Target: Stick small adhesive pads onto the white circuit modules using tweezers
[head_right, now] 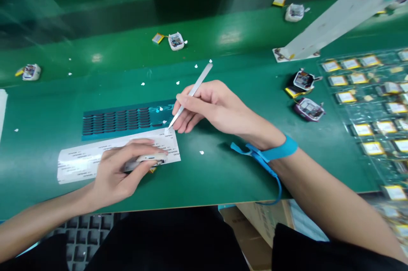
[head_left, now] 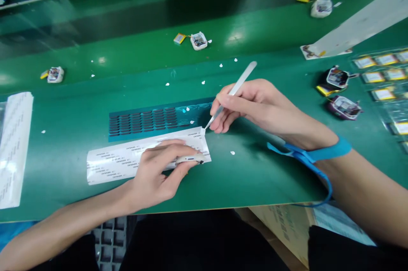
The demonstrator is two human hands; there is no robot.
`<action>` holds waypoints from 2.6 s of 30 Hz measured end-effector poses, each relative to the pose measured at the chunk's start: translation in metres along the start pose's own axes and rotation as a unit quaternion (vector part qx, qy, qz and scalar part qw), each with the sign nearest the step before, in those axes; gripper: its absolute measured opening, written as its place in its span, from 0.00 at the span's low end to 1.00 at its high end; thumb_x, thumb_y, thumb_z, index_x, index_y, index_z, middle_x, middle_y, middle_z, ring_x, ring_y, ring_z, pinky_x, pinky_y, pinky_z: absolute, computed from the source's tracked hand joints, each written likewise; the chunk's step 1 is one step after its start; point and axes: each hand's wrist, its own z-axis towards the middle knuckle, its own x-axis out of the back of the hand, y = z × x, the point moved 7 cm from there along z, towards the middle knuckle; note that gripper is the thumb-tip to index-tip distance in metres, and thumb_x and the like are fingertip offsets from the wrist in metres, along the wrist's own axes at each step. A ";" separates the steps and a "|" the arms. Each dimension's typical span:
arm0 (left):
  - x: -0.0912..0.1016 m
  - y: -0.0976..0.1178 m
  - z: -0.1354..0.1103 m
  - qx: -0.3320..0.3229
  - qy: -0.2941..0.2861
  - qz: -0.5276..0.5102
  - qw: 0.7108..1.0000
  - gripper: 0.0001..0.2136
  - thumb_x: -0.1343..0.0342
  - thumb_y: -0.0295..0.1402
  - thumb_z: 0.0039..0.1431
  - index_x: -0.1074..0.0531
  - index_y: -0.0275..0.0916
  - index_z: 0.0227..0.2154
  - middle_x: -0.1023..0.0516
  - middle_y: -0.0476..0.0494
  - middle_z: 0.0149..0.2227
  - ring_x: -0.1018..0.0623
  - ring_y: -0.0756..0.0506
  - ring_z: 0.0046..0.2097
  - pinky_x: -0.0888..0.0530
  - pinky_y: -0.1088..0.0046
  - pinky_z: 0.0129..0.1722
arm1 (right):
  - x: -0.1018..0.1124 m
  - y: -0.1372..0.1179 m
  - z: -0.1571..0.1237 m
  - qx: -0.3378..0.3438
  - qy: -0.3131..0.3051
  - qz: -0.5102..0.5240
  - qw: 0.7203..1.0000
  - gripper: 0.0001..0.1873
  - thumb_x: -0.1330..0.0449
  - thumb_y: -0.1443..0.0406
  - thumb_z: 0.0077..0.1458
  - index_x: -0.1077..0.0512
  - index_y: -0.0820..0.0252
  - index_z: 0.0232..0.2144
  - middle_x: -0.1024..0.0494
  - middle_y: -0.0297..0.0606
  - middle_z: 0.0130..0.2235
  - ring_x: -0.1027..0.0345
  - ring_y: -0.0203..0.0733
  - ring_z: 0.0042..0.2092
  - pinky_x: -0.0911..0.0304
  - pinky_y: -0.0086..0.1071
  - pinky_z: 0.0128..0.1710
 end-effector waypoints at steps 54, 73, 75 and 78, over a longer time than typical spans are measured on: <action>-0.016 -0.013 -0.008 0.216 -0.033 -0.249 0.944 0.15 0.43 0.28 0.66 0.25 0.31 0.53 0.14 0.38 0.39 0.13 0.41 0.37 0.15 0.69 0.40 | -0.049 -0.005 -0.024 0.084 0.034 -0.108 0.990 0.13 0.43 0.56 0.67 0.29 0.54 0.31 0.21 0.30 0.27 0.26 0.33 0.25 0.29 0.25 0.24; -0.002 0.020 -0.002 -0.131 -0.057 0.126 0.982 0.10 0.46 0.22 0.62 0.27 0.37 0.44 0.15 0.36 0.42 0.17 0.39 0.46 0.24 0.55 0.53 | -0.017 -0.004 -0.002 0.220 0.071 -0.287 0.930 0.09 0.40 0.61 0.65 0.18 0.52 0.37 0.15 0.35 0.43 0.21 0.43 0.43 0.27 0.38 0.44; -0.002 0.015 -0.002 -0.127 -0.048 0.218 0.966 0.08 0.47 0.23 0.62 0.29 0.38 0.43 0.17 0.34 0.48 0.19 0.36 0.51 0.26 0.50 0.56 | -0.016 -0.003 -0.002 0.219 0.064 -0.284 0.931 0.10 0.40 0.60 0.65 0.18 0.51 0.37 0.15 0.34 0.42 0.22 0.42 0.42 0.27 0.38 0.44; -0.005 0.006 0.000 -0.109 -0.071 0.302 0.944 0.06 0.50 0.24 0.65 0.31 0.36 0.41 0.20 0.31 0.53 0.22 0.34 0.55 0.27 0.48 0.57 | -0.017 -0.006 -0.002 0.222 0.047 -0.300 0.927 0.10 0.41 0.60 0.66 0.18 0.51 0.38 0.15 0.34 0.42 0.22 0.42 0.42 0.28 0.39 0.44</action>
